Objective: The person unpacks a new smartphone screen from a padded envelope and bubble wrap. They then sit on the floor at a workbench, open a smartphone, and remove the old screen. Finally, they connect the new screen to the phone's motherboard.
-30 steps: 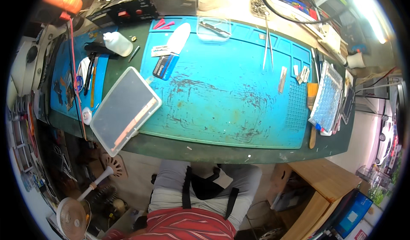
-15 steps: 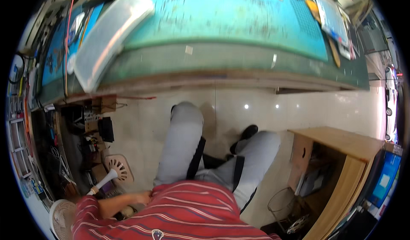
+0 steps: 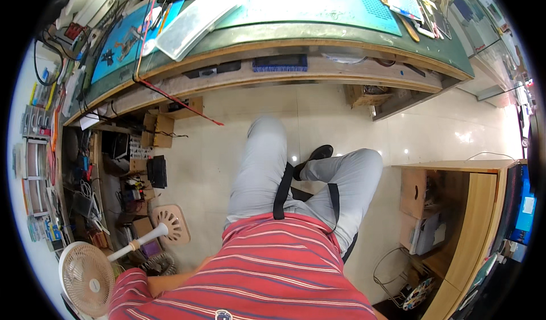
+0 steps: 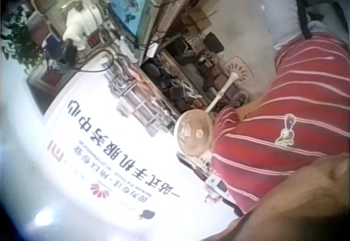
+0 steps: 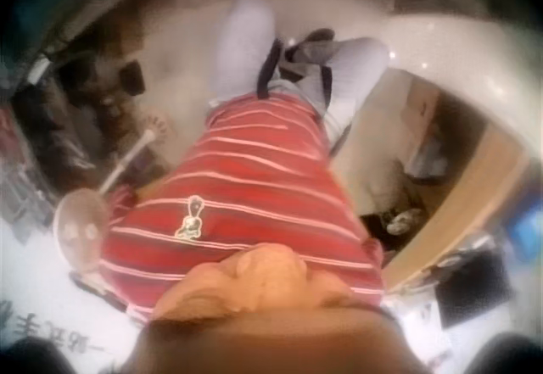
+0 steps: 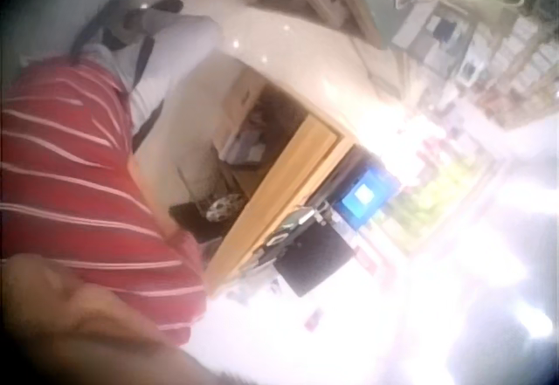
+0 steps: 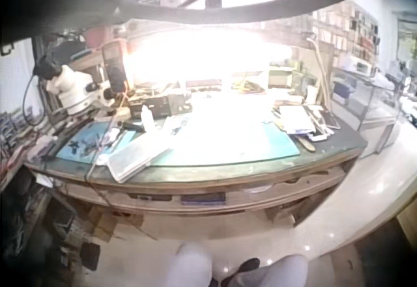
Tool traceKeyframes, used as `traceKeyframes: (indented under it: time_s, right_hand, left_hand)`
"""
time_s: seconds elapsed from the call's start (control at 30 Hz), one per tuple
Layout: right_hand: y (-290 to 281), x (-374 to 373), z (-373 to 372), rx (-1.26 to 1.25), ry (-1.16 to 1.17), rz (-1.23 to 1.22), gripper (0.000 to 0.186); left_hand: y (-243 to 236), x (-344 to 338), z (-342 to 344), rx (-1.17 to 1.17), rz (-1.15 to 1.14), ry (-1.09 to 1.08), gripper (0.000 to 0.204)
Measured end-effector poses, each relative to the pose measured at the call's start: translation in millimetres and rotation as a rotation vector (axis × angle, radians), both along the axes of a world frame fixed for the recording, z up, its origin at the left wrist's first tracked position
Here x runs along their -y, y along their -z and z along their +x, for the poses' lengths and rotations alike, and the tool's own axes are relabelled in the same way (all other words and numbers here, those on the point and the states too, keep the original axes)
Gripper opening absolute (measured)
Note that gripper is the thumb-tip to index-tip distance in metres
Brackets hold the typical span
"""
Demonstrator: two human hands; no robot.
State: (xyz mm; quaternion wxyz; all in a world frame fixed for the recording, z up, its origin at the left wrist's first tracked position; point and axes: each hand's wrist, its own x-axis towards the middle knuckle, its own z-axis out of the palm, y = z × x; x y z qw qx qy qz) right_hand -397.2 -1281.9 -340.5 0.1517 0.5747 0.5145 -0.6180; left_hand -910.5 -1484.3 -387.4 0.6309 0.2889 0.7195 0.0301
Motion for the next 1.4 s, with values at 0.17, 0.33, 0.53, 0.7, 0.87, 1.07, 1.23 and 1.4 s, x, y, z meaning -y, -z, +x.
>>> traceKeyframes:
  time_s: [0.17,0.33,0.53,0.7,0.87,1.07,1.23,1.4]
  right_hand:
    - [13,8,0,0.016,-0.004,-0.09,0.044]
    - [19,4,9,0.019,-0.039,-0.2,0.047]
    - [59,-10,68,0.174,0.145,-0.178,0.05]
    - [147,-62,79,0.406,0.829,0.109,0.066]
    - [161,-84,-16,-0.091,1.382,-0.271,0.084]
    - [193,-205,-97,-0.143,1.266,-0.23,0.07]
    - [171,-258,-89,0.054,0.952,-0.171,0.059]
    - [187,-268,-67,0.124,0.597,-0.039,0.048]
  left_hand:
    - [2,-23,1,-0.29,0.124,-0.158,0.049]
    - [-55,-110,1,-0.213,0.254,-0.082,0.037]
    - [-60,-164,-30,0.113,0.511,0.159,0.026]
    - [44,-164,-108,0.273,0.143,-0.411,0.039]
    - [195,-147,-61,0.418,0.057,-0.414,0.07]
    - [196,-199,-36,0.334,-0.163,-0.572,0.07]
    - [189,-235,-31,0.221,-0.196,-0.763,0.07]
    - [187,-263,-76,0.008,-0.163,-0.747,0.071]
